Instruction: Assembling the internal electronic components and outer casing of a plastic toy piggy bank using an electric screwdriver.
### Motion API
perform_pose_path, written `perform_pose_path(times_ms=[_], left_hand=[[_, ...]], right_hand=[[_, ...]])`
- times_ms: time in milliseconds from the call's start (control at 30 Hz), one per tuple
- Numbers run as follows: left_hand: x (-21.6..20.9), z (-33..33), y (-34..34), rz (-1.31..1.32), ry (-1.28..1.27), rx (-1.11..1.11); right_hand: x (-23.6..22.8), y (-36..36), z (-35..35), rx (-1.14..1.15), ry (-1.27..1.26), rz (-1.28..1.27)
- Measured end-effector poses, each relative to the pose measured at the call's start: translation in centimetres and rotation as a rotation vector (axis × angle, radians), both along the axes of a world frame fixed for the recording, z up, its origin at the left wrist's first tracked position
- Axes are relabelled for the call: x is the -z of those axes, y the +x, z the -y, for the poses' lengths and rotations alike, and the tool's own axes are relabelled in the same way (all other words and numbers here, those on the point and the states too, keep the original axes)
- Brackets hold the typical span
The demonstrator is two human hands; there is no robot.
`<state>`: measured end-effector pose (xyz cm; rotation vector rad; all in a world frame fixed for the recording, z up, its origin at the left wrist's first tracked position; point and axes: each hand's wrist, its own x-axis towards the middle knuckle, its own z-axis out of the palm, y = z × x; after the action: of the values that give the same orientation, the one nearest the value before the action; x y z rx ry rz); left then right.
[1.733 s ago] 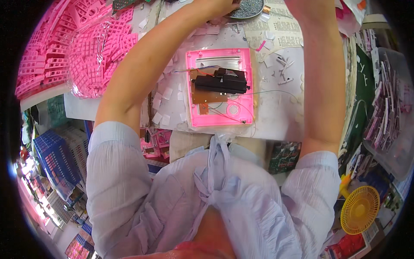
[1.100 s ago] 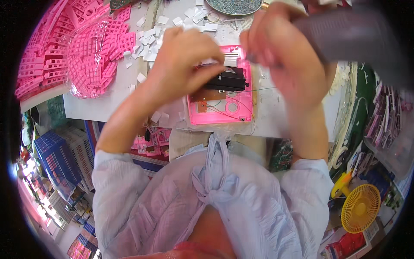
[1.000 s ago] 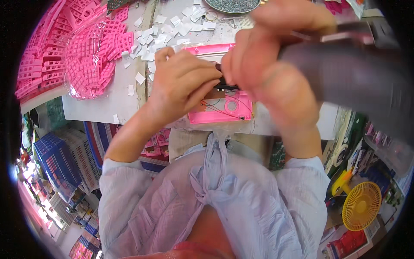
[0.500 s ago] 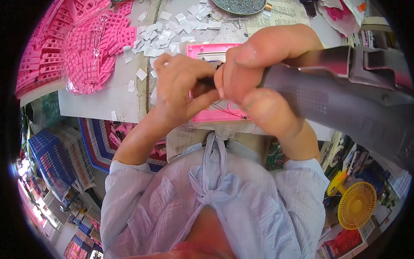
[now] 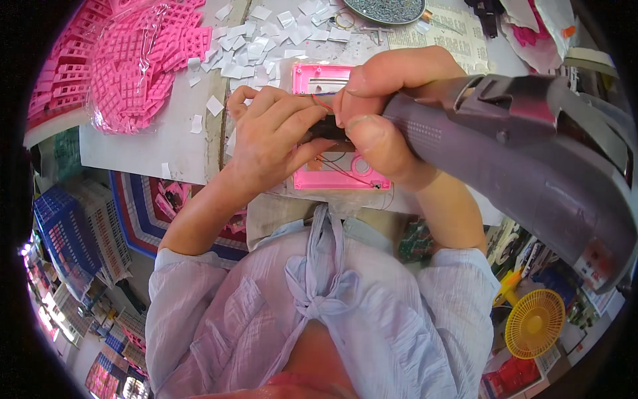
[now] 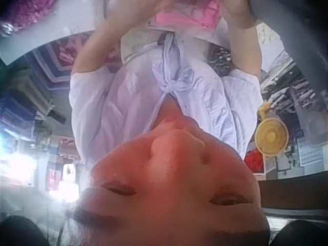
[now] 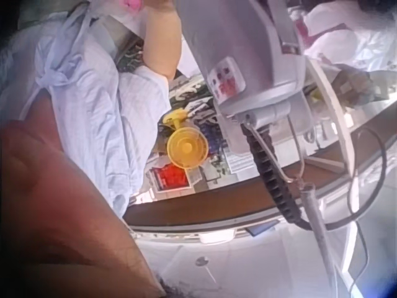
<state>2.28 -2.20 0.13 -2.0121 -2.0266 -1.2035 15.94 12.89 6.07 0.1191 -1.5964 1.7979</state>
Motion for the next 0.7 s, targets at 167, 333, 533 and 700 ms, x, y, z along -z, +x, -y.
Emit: perform_pose_path(times_ms=[167,333,533,700], left_hand=[[0.2,0.1,0.0,-0.027,0.012,0.001],[0.6,0.1,0.1,-0.057,0.041,0.003],[1.0,0.5,0.1,-0.015,0.011,-0.006],[1.3,0.3,0.1,0.011,0.010,-0.004]], right_hand=[[0.6,-0.1,-0.2,-0.037,0.058,0.003],[0.1,-0.3,0.3,0.008,0.286,0.130],[-0.4,-0.5,-0.6,-0.112,0.434,0.202],[-0.4,-0.5,-0.9,-0.076,0.047,0.309]])
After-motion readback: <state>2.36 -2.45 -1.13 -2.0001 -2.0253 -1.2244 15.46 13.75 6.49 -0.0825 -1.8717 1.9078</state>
